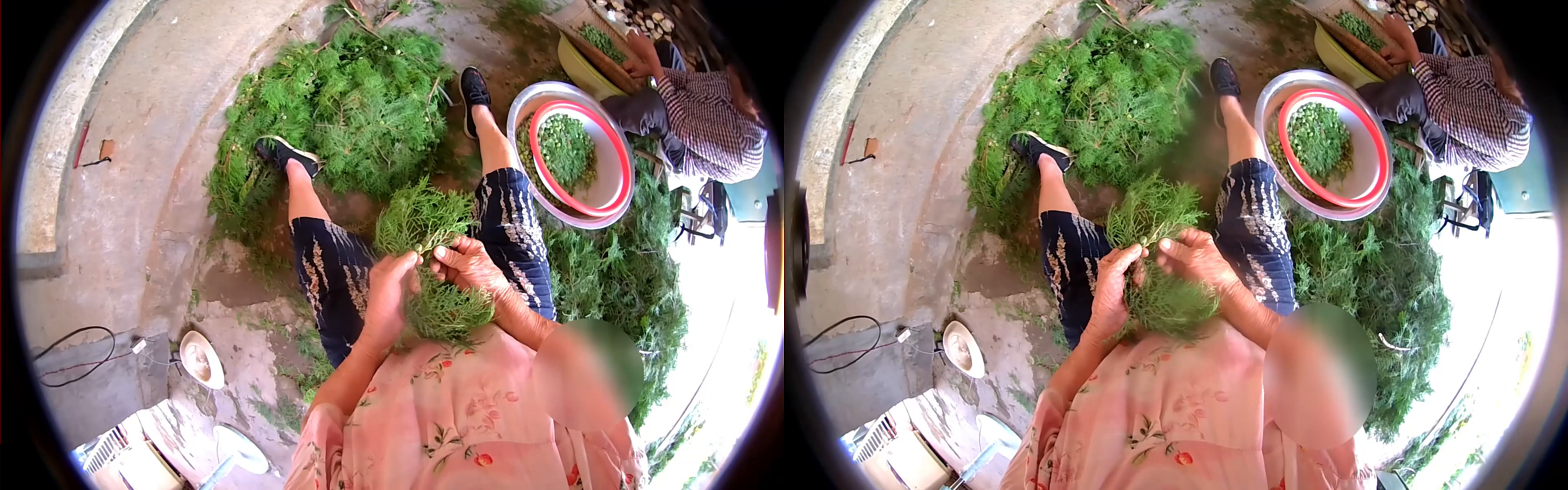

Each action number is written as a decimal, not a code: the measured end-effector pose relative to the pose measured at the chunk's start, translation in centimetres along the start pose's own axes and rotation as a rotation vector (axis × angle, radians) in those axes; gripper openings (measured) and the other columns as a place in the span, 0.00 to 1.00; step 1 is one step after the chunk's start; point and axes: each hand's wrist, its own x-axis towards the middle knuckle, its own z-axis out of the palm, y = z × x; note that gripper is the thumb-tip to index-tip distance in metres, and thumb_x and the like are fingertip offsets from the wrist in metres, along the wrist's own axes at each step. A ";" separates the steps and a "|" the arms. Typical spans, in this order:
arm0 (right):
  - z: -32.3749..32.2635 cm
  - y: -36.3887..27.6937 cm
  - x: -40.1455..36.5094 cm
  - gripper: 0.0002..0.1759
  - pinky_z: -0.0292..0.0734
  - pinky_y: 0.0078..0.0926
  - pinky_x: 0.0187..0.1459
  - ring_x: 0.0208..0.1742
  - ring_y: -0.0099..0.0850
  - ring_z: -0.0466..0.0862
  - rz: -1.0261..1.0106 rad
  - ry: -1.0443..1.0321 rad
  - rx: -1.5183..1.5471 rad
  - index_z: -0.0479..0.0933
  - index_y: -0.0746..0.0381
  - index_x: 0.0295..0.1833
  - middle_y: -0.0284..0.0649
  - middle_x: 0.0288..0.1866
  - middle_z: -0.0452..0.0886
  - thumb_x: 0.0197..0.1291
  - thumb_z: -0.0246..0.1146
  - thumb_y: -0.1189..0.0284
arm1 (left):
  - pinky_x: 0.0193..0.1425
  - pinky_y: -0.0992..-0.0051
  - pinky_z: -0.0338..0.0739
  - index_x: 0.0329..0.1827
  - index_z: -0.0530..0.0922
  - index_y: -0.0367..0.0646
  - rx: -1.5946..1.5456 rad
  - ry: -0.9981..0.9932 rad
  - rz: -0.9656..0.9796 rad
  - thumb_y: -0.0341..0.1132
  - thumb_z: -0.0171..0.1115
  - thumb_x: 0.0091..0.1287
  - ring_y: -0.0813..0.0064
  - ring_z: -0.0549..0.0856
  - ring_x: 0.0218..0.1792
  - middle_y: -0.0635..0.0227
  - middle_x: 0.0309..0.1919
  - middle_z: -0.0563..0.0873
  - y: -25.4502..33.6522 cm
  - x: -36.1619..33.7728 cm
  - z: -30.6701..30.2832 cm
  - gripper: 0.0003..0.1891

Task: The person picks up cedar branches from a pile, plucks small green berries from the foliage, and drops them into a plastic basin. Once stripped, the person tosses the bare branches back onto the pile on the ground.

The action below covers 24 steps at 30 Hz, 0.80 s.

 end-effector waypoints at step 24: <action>-0.6 0.1 0.8 0.16 0.74 0.20 0.36 0.35 0.24 0.79 -0.045 -0.136 0.048 0.74 0.61 0.51 0.37 0.36 0.81 0.55 0.62 0.79 | 0.25 0.81 0.70 0.32 0.78 0.37 -0.072 -0.049 -0.065 0.35 0.57 0.61 0.84 0.72 0.19 0.68 0.26 0.81 -1.0 0.8 -0.6 0.09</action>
